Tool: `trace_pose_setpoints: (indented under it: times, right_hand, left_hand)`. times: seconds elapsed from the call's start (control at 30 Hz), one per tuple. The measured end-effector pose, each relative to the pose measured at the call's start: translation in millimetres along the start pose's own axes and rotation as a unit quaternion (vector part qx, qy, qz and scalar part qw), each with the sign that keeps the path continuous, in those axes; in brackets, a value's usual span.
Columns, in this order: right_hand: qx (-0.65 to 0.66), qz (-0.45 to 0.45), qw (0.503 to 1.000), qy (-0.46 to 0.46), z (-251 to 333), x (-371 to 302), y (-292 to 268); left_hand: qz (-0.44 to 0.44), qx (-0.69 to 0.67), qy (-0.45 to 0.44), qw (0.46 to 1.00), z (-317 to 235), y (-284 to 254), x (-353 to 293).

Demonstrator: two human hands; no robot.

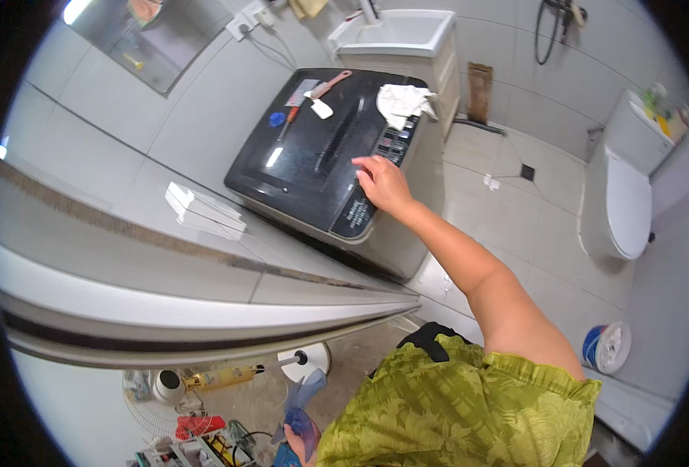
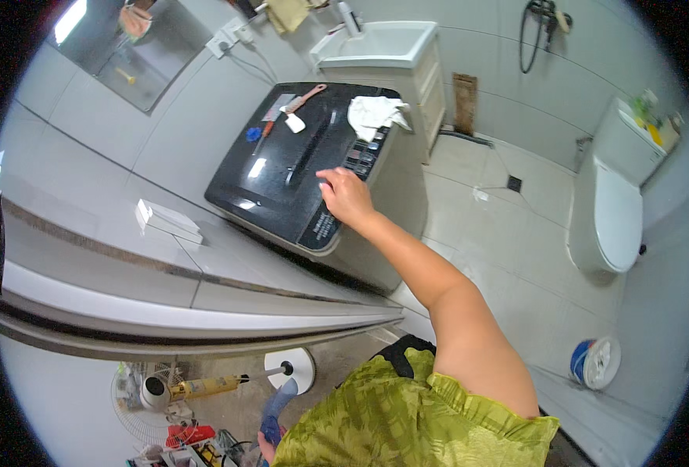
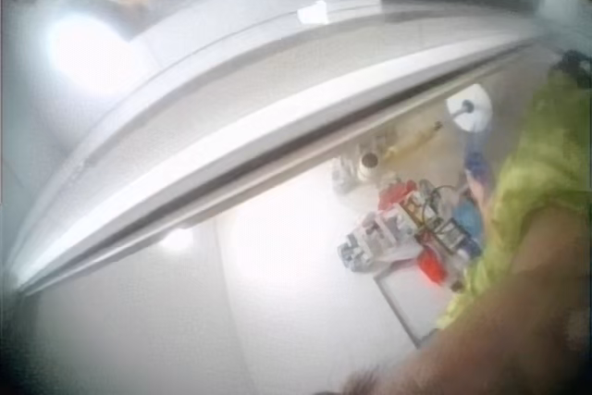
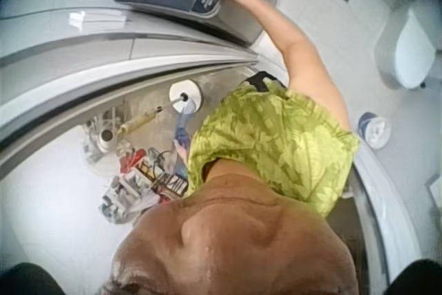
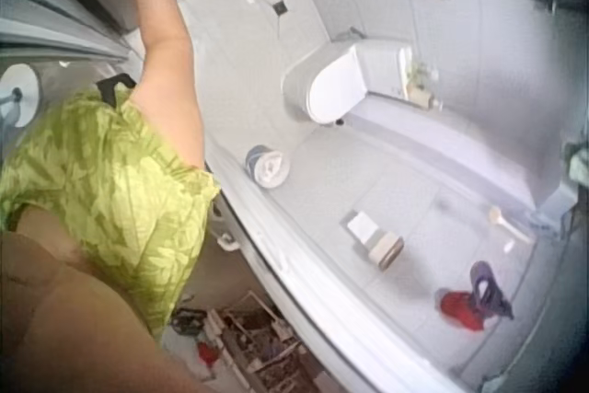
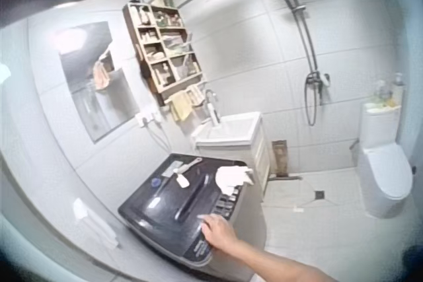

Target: The person assembles a standing fan by attaching the fan blades to the motor hub, securing them with a nut, and then attaching the front and rear protective grilles. The person handles the fan blades, grilles, and a black ring component during the process.

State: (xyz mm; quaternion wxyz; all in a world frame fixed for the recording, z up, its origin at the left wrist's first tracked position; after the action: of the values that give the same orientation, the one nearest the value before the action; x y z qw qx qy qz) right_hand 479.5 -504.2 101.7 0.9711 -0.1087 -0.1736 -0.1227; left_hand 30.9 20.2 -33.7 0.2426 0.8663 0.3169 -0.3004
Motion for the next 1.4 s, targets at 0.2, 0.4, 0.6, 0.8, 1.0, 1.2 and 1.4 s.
trace_pose_setpoints:
  times: [0.2,0.4,0.6,0.8,1.0,1.2,1.4]
  right_hand:
    - [-0.074,-0.018,0.978,-0.194,15.6,121.1,80.1]
    - [-0.249,0.079,0.963,-0.066,-2.8,212.7,172.7]
    - [-0.310,0.136,0.941,0.004,5.7,261.8,185.5]
    - [-0.350,0.227,0.908,0.044,-14.2,262.8,211.0]
    - [-0.361,0.220,0.899,-0.114,-0.3,246.5,232.4]
    - [-0.263,0.126,0.897,-0.332,24.3,195.8,253.3]
    - [-0.112,0.197,0.971,-0.076,44.3,193.6,218.0]
  left_hand:
    - [-0.065,-0.021,0.065,0.996,-7.3,32.9,-38.8]
    - [-0.142,-0.046,0.140,0.979,-15.6,51.6,-83.9]
    - [-0.220,-0.056,0.190,0.955,-23.2,72.6,-117.1]
    - [-0.281,-0.067,0.210,0.934,-21.2,79.8,-143.4]
    - [-0.295,-0.064,0.226,0.926,-28.9,85.9,-155.6]
    - [-0.266,-0.084,0.278,0.919,-32.9,80.4,-172.2]
    - [-0.140,-0.115,0.347,0.920,-59.1,68.4,-120.5]
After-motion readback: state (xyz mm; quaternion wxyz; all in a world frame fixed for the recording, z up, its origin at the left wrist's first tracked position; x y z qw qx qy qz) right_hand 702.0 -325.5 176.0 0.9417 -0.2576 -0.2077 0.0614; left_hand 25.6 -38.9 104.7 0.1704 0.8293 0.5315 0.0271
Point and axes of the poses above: each hand's wrist, its own x-axis towards the middle knuckle, its own y-axis out of the palm, z = x × y, the point moved 5 cm from there along x, towards the middle knuckle, and after that the axes turned 15 degrees about x, right-handed, at the moved point
